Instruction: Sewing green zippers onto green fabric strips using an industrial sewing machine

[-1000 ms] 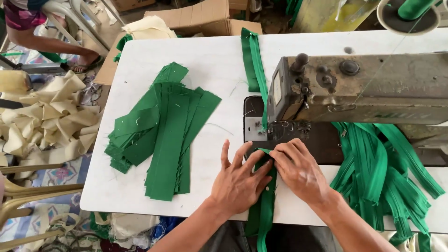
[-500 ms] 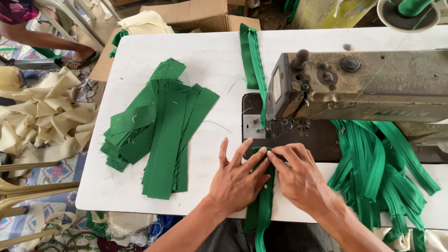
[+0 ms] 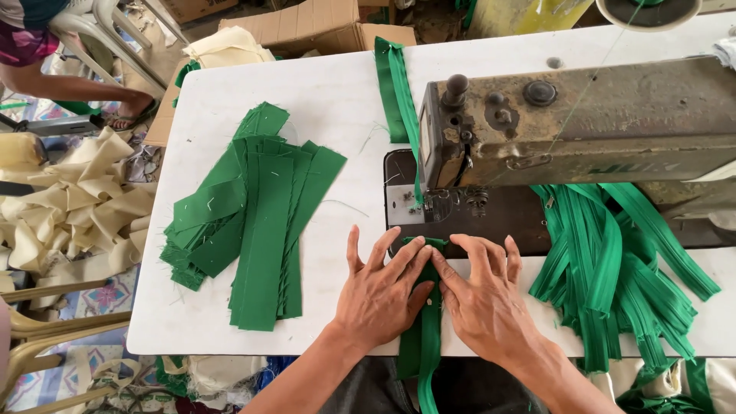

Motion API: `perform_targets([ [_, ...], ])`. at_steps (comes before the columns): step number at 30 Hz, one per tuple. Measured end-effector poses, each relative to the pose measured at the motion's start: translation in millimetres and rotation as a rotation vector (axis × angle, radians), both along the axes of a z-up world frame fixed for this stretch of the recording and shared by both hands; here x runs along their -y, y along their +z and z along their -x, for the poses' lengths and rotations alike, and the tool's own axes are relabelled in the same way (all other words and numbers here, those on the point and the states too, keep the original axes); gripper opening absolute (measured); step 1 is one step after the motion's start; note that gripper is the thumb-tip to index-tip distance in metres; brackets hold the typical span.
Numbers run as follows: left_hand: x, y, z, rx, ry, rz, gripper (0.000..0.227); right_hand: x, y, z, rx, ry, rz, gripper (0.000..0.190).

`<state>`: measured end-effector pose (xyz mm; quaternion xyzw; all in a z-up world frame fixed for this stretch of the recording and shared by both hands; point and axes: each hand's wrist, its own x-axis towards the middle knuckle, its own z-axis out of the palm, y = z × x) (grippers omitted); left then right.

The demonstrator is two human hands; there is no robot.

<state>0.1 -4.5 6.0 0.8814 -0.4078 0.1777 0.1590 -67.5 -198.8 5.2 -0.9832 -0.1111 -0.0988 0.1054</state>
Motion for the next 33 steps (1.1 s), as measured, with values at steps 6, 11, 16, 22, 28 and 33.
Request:
perform_targets([
  [6, 0.3, -0.5, 1.4, 0.019, 0.007, -0.002, 0.041, -4.1, 6.6, -0.5, 0.092, 0.024, 0.101, 0.037],
  [11, 1.6, -0.9, 3.5, 0.026, 0.011, -0.029, 0.046, -3.7, 6.3, -0.5, 0.118, 0.065, 0.174, 0.046],
  [16, 8.9, -1.7, -12.0, 0.015, 0.058, -0.086, 0.049, 4.2, 3.2, -26.1, 0.087, 0.032, 0.079, 0.043],
  [22, 25.4, -11.0, -31.0, -0.02, 0.143, -0.091, 0.049, 7.0, 2.2, -49.6, 0.202, -0.005, 0.072, 0.04],
  [28, 25.0, -17.0, -29.2, -0.035, 0.147, -0.052, 0.048, 5.8, 2.1, -47.9, 0.21, -0.008, 0.12, 0.04],
  [33, 27.5, -16.2, -32.3, -0.01, 0.161, -0.03, 0.047, 7.6, 3.6, -51.5, 0.222, -0.01, 0.137, 0.04],
])
